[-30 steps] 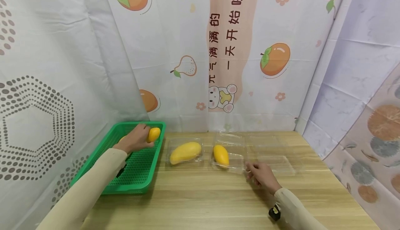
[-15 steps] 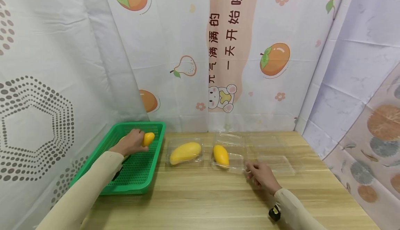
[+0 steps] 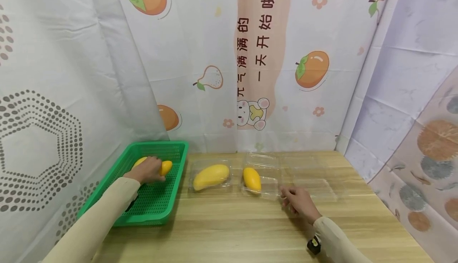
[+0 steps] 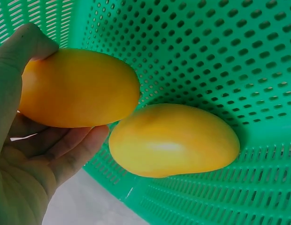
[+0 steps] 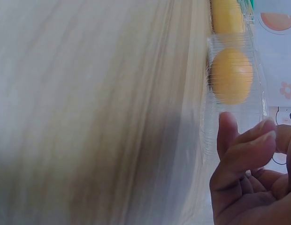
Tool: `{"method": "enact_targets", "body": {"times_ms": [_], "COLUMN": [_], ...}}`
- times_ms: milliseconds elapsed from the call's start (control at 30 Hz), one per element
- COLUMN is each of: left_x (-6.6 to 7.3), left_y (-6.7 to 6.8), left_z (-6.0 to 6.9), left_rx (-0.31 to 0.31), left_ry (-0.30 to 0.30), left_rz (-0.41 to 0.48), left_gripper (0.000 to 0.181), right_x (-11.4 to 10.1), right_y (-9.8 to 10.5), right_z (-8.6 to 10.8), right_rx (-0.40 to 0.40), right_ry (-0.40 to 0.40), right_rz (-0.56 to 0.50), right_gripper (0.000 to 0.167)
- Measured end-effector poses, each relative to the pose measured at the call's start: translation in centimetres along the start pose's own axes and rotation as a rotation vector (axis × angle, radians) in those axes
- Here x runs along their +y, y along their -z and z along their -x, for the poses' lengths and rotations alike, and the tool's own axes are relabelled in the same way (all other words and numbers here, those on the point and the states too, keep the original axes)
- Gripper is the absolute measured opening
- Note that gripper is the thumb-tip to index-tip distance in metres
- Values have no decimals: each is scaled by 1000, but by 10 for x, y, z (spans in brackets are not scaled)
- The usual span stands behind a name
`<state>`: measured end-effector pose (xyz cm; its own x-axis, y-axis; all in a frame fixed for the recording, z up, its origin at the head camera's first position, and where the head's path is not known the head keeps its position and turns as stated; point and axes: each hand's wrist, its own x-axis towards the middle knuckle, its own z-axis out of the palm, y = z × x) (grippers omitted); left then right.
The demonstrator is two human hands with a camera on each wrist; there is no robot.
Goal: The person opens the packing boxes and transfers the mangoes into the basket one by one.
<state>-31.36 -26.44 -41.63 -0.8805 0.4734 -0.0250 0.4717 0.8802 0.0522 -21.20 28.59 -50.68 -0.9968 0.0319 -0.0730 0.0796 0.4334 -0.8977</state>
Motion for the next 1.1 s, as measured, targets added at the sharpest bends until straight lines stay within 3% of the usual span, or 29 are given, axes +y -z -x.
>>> {"method": "enact_targets", "body": {"times_ms": [500, 800, 1100], "left_x": [0, -1, 0], "left_y": [-14, -18, -17], "left_z": [2, -2, -5], "left_rx": [-98, -67, -67], "left_ry": [-11, -54, -65], "left_rz": [87, 69, 106], "left_gripper": [25, 33, 25], "right_x": [0, 1, 4], "right_y": [-2, -1, -1], "right_z": [-4, -3, -3], "right_rx": [-11, -5, -3], "right_ry": [14, 18, 17], "right_rz": [-5, 0, -5], "right_gripper": [48, 48, 47]}}
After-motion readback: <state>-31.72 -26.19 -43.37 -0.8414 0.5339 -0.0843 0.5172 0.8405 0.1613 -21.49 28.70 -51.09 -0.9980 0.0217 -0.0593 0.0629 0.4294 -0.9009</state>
